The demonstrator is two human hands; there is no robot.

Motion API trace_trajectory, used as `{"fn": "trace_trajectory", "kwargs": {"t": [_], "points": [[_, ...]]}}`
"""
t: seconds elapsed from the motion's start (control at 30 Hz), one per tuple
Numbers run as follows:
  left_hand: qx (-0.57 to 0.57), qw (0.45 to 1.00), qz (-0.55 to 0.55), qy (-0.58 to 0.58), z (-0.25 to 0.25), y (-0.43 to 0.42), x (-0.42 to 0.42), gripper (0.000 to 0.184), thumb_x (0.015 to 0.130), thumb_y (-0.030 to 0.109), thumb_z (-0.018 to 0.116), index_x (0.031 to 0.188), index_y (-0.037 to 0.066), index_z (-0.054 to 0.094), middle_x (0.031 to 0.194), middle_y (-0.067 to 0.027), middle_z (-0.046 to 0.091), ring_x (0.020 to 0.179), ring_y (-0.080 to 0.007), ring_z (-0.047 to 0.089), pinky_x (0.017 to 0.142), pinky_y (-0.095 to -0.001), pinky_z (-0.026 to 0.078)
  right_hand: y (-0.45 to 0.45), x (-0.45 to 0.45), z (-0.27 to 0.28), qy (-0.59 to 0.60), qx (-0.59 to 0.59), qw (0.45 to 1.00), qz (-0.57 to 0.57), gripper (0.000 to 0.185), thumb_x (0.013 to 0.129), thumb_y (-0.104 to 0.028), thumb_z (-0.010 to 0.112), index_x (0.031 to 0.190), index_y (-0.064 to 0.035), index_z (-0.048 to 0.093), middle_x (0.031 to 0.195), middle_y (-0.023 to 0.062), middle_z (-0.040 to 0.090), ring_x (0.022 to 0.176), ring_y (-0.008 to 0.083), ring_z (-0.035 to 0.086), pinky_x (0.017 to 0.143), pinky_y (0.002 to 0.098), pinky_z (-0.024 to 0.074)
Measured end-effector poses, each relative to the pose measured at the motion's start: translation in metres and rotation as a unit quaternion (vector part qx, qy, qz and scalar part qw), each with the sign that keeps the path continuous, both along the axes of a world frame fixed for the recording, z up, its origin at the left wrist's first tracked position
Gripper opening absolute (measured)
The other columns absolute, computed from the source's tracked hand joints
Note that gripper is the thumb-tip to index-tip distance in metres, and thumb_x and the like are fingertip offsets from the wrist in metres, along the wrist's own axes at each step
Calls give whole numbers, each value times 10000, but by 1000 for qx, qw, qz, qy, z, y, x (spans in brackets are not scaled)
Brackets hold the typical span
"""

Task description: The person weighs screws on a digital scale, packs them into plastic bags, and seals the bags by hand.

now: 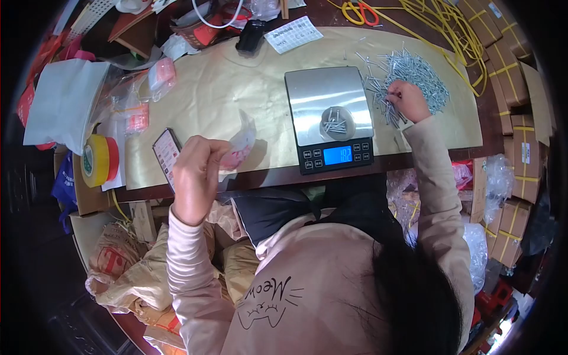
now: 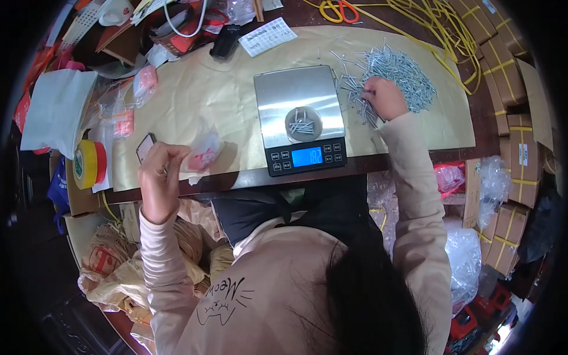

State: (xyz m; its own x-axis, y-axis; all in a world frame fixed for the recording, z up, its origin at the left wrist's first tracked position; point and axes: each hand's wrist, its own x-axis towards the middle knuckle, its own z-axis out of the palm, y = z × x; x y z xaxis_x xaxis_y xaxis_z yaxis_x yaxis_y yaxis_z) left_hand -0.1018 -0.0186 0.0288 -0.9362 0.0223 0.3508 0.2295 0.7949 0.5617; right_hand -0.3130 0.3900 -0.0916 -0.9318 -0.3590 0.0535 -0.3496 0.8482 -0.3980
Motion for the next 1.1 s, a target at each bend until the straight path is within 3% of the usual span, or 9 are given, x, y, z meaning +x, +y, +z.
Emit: {"fn": "trace_trajectory", "kwargs": {"t": [0.07,0.23,0.33,0.57,0.6,0.73,0.83,0.97,1.1], "points": [[16,999,21,-21,-1,2,10,60,797,-24,654,855,-23,641,742,-114,608,648,-220,586,619,-285,454,8,-3,-2,-2,-10,1000,26,198,721,-134,729,866,-39,632,804,136,652,754,319,630,681,403,490],[54,999,7,2,-10,12,20,43,754,-7,714,772,3,676,687,-92,607,605,-211,573,561,-304,439,11,-4,-8,46,18,998,44,155,758,-134,697,866,-49,625,852,136,625,757,318,614,679,398,483],[79,997,-7,15,-13,16,24,82,735,-20,717,803,5,678,694,-104,600,608,-240,565,567,-316,441,5,-1,-1,39,28,999,4,143,771,-113,690,876,-46,620,840,130,611,769,292,613,678,380,481],[71,996,-24,52,-17,12,30,224,727,-77,648,939,-6,647,746,-132,595,688,-315,569,631,-371,460,2,-6,8,48,-138,989,21,89,847,-30,622,929,-21,590,835,83,606,714,174,562,666,287,460],[69,997,-27,38,-17,11,32,186,728,-56,662,907,-7,648,751,-136,593,680,-315,564,631,-377,462,-2,-5,11,2,-164,986,28,80,876,-44,602,951,-18,587,840,56,609,712,124,543,664,258,449],[97,994,-22,35,-24,23,39,117,747,25,685,791,-12,583,715,-134,549,680,-335,534,648,-392,441,-73,40,60,-180,-250,947,86,98,875,-50,588,963,-7,588,823,43,622,707,99,551,646,237,441],[137,990,19,24,-30,27,42,125,707,39,757,761,10,647,640,-96,569,581,-262,537,550,-341,437,-108,59,70,-189,-191,951,154,118,841,-38,609,952,2,602,807,55,637,683,111,552,630,247,446],[156,987,4,30,-30,24,44,148,703,72,781,725,17,646,606,-66,567,530,-233,511,523,-328,415,-122,62,69,-127,-140,961,204,207,817,-58,632,1015,1,634,832,90,660,668,171,575,638,286,464],[175,979,-56,86,-26,26,40,156,692,102,792,759,31,670,623,-55,581,526,-213,502,529,-326,405,-131,74,88,-83,-107,971,197,250,820,-95,644,1057,-15,639,905,111,657,749,197,605,686,294,470]]}}
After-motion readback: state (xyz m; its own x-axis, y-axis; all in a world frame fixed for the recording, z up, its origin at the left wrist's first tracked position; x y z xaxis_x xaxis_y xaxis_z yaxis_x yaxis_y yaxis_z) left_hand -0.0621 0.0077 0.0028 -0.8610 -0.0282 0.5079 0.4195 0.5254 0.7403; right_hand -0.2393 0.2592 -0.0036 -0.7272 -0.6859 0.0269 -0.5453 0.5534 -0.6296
